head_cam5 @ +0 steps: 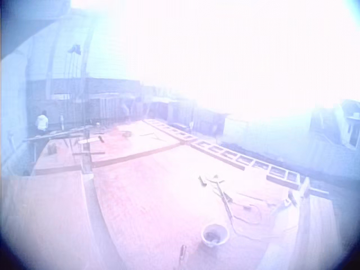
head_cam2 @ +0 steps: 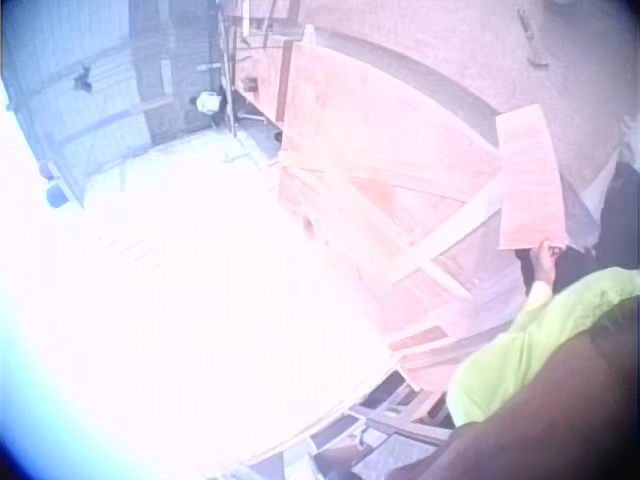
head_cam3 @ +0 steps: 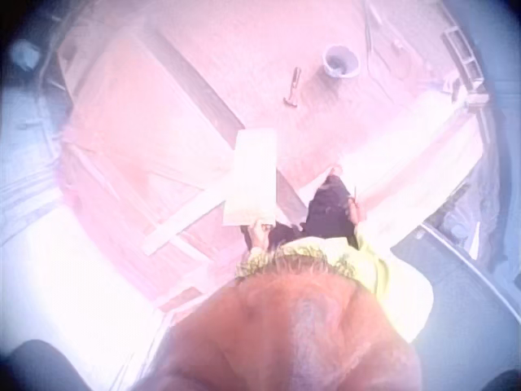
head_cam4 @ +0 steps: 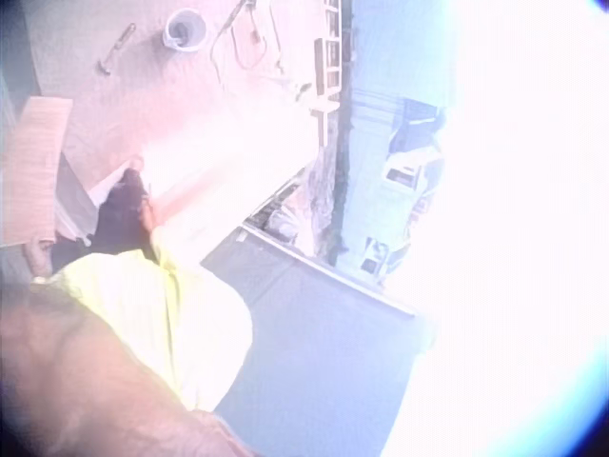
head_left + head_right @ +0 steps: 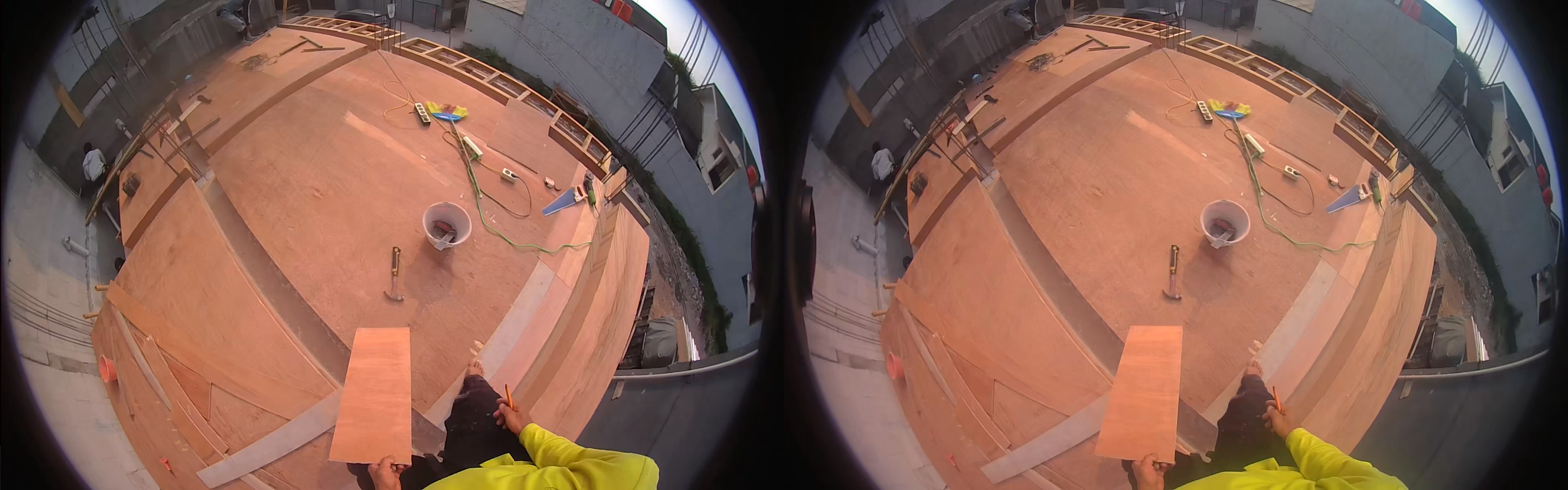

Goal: The person marks a wooden plank with a pencil and ruler, then uses an angle grinder to cut along the marked line. After cutting, the person hammers a nail into the plank.

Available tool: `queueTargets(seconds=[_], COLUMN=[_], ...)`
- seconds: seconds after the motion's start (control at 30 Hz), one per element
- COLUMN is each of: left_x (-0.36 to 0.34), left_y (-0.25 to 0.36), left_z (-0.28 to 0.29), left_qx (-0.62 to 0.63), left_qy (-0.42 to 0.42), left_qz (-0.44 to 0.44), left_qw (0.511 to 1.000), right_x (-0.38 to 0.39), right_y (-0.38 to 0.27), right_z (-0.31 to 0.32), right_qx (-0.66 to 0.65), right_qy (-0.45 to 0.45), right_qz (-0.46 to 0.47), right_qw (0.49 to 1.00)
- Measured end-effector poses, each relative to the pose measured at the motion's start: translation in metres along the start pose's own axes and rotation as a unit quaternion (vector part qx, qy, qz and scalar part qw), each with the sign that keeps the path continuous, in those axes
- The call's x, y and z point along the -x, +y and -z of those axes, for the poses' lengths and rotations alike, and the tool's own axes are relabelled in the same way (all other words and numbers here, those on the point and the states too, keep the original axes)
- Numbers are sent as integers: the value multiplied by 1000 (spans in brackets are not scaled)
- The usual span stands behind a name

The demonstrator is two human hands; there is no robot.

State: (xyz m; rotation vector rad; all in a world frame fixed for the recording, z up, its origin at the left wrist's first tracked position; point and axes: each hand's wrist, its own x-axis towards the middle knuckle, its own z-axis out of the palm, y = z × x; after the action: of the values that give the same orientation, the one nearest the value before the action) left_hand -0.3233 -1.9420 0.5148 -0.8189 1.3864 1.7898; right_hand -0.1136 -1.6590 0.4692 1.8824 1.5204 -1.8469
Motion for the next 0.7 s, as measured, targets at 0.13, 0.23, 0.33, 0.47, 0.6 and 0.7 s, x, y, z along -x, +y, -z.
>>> queueTargets(seconds=[0.13,0.23,0.33,0.47,0.6,0.7], left_x=[52,52,110,114,52,-1], left_y=[-22,-56,-62,-100,-121,-122], left_z=[-197,-293,-418,-516,-586,-632], left_qx=[-185,-429,-567,-619,-677,-647], left_qy=[-158,-346,-447,-578,-538,-390], left_qz=[15,-63,-46,-31,-86,-56], left_qw=[970,832,691,531,496,653], right_x=[-26,-26,-45,-29,-25,-22], right_y=[-67,-91,-71,-120,-88,-39], right_z=[85,166,227,322,441,530], right_qx=[-259,-473,-627,-665,-652,-584], right_qy=[-31,13,153,420,516,612], right_qz=[-65,-60,8,55,58,72], right_qw=[963,879,764,616,553,529])
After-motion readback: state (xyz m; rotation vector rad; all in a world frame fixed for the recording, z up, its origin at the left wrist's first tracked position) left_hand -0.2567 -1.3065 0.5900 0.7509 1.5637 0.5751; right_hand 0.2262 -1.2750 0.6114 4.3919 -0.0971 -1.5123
